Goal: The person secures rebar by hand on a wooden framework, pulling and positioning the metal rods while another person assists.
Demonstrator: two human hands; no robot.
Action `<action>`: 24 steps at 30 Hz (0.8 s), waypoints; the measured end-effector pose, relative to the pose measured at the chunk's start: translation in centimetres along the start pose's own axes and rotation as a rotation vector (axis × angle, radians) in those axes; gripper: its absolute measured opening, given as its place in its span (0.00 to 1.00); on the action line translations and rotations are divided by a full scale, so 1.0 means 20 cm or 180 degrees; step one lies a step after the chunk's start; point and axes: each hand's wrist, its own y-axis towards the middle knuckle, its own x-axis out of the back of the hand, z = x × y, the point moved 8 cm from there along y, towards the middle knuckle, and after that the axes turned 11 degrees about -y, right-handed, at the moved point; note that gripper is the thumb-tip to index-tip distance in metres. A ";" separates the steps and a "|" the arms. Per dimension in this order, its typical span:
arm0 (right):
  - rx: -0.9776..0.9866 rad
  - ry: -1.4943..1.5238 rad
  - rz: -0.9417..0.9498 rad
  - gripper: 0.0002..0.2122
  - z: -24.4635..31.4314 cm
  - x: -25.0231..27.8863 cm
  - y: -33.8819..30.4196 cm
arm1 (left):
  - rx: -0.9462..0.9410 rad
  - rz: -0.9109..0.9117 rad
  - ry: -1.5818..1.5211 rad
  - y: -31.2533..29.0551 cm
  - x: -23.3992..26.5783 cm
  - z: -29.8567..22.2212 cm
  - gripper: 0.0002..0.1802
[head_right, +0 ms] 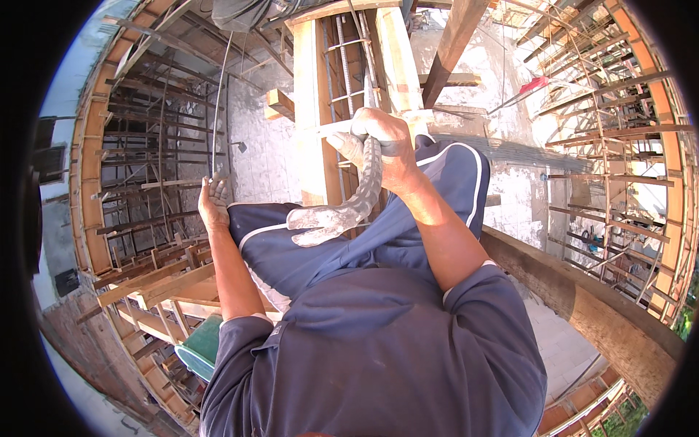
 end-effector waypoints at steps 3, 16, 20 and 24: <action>0.0027 0.0016 -0.0013 0.15 0.01 0.00 0.00 | 0.0119 -0.0073 -0.0016 0.01 0.01 0.01 0.32; 0.0242 0.0088 0.0238 0.16 0.10 0.02 0.02 | 0.0043 -0.0149 -0.0023 0.00 0.00 0.00 0.31; 0.0671 0.0167 0.0737 0.15 0.40 0.05 0.08 | 0.0097 -0.0090 0.0015 0.00 -0.02 0.00 0.31; 0.0702 -0.0006 0.1061 0.17 0.61 0.02 0.12 | 0.0091 -0.0088 0.0091 -0.01 -0.01 -0.01 0.38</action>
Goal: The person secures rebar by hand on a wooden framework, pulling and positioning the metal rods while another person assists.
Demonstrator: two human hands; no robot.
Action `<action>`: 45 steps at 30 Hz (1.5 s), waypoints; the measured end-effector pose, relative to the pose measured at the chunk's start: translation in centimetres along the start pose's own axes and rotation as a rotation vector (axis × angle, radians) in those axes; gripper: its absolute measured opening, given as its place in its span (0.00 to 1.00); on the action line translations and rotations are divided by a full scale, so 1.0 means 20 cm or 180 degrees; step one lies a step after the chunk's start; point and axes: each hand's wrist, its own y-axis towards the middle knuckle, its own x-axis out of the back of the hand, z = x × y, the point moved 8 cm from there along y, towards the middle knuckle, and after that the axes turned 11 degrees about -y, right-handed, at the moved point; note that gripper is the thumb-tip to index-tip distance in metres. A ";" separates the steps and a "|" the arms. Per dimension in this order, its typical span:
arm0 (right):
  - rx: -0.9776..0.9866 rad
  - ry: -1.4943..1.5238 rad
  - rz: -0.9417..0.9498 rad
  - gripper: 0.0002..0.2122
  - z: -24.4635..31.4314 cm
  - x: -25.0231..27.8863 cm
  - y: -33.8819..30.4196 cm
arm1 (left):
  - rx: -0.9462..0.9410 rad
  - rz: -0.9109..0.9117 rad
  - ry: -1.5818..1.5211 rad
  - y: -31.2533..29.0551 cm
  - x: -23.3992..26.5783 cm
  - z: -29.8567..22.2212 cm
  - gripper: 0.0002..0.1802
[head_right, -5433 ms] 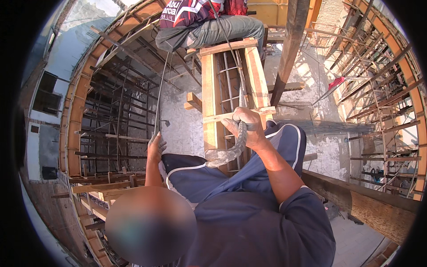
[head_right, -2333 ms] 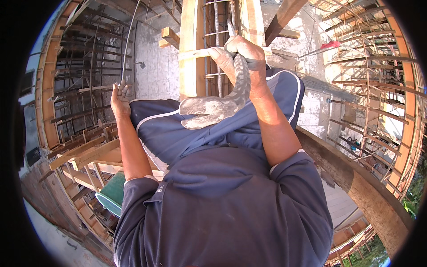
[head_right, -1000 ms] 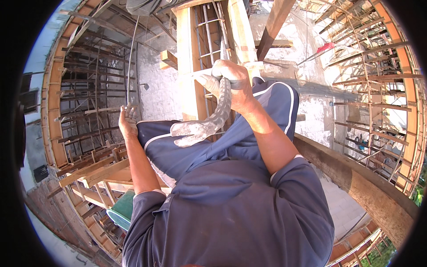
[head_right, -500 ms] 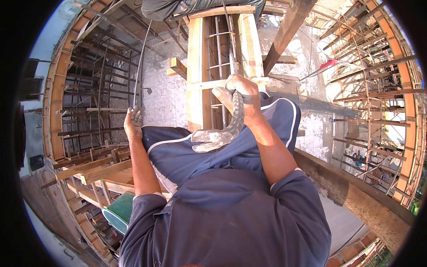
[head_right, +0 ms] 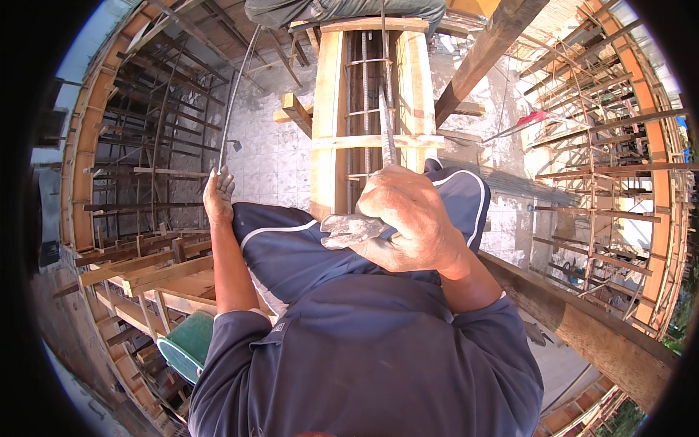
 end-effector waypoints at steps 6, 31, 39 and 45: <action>0.0049 -0.0086 0.0229 0.17 -0.02 -0.02 0.00 | 0.0000 0.0041 0.0013 0.01 0.00 0.00 0.36; 0.0030 -0.0257 -0.0005 0.16 -0.06 0.04 -0.07 | -0.0333 0.0506 0.1996 -0.05 -0.21 0.08 0.36; 0.0116 -0.0220 -0.0108 0.17 -0.05 0.03 -0.06 | -0.0306 0.0257 0.1834 -0.04 -0.16 0.05 0.35; 0.0123 -0.0230 -0.0126 0.17 -0.05 0.04 -0.06 | -0.0258 0.0231 0.1366 -0.05 -0.13 0.02 0.31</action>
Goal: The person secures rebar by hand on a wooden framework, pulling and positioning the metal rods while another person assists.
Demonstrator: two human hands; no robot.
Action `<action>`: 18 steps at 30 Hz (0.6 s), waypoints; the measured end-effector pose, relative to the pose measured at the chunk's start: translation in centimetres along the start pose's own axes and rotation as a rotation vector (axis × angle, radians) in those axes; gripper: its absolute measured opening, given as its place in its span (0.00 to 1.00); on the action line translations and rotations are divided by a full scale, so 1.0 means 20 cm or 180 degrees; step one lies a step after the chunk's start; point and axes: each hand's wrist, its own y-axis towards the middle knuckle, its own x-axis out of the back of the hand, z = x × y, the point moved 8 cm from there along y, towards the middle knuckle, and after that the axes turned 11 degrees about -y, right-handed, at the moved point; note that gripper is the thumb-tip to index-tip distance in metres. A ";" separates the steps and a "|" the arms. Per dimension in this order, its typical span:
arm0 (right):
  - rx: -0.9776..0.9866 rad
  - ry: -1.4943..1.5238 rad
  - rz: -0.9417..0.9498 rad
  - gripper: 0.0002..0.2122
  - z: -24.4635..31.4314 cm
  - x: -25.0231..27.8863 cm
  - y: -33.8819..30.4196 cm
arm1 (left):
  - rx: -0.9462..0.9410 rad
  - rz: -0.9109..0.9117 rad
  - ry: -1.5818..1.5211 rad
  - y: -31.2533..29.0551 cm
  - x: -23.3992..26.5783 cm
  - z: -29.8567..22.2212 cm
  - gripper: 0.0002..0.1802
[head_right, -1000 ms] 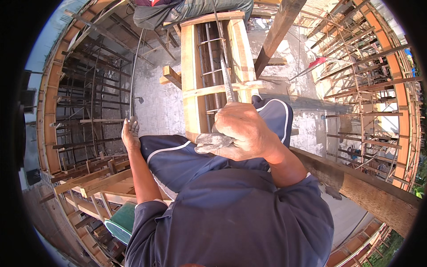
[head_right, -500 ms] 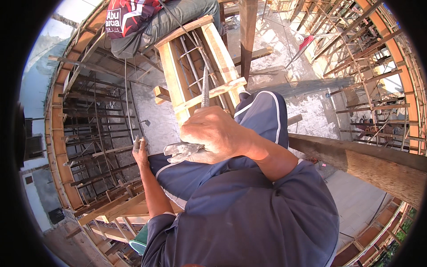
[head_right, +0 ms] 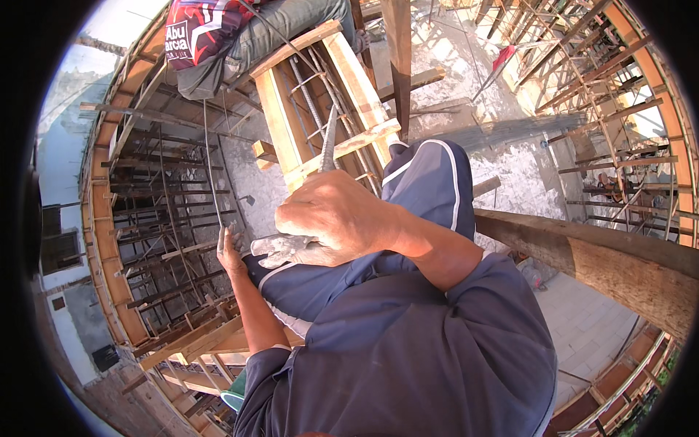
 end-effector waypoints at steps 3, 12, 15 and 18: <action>0.0013 0.0012 0.0039 0.16 0.00 0.00 0.00 | 0.0024 -0.0056 -0.0150 -0.02 0.00 0.01 0.31; 0.0027 0.0088 -0.0003 0.16 0.00 0.00 0.00 | -0.0016 0.0104 -0.0010 0.01 0.00 0.02 0.34; 0.0007 0.0099 -0.0027 0.16 -0.01 -0.01 0.00 | 0.0024 0.0065 0.0049 0.01 0.01 0.02 0.34; 0.0003 0.0074 -0.0033 0.17 -0.02 -0.01 0.00 | 0.0034 0.0065 0.0076 0.00 0.00 0.01 0.34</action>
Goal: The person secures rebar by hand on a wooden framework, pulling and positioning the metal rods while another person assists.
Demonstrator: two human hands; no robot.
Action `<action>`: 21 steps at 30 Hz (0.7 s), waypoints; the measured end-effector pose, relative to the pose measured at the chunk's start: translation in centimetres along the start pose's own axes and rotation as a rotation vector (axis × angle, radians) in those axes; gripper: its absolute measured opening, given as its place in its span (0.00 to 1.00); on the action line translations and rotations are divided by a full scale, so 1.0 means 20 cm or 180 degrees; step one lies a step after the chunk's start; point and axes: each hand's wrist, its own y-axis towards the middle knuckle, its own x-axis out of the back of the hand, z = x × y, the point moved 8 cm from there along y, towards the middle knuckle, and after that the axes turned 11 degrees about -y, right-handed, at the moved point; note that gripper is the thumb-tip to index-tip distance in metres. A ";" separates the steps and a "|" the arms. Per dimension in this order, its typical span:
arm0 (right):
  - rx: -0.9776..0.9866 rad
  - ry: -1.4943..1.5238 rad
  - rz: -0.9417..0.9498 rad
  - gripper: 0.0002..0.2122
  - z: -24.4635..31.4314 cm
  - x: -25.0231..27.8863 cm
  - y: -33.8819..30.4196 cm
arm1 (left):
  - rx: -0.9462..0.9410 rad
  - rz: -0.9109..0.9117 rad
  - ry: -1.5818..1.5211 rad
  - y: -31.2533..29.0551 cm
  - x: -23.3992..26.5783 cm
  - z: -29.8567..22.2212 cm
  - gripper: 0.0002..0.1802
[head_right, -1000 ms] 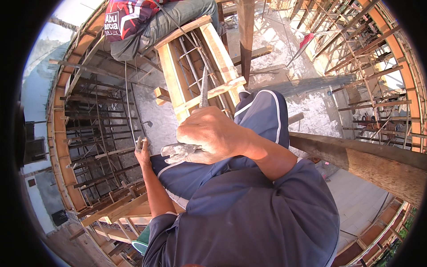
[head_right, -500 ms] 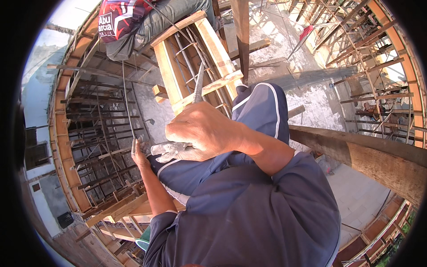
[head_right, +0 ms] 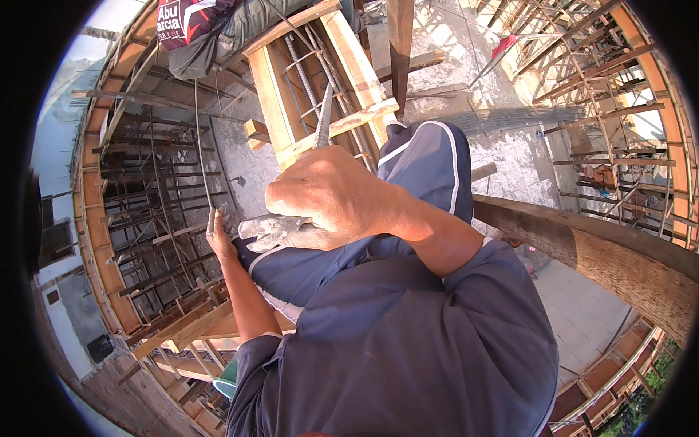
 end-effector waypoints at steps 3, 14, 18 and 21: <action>-0.0006 0.0025 -0.0051 0.16 0.00 0.01 0.01 | -0.0015 -0.0012 0.0005 0.00 0.00 -0.01 0.34; -0.0022 0.0085 -0.0107 0.16 0.00 -0.01 0.01 | -0.0006 -0.0024 0.0038 -0.01 0.01 -0.02 0.33; 0.0010 0.0112 -0.0131 0.16 -0.01 -0.03 0.00 | 0.0014 -0.0057 0.0081 -0.01 0.01 -0.03 0.31; 0.0031 0.0061 -0.0158 0.16 -0.01 0.00 -0.01 | -0.0061 0.0064 0.0005 0.02 -0.04 -0.03 0.30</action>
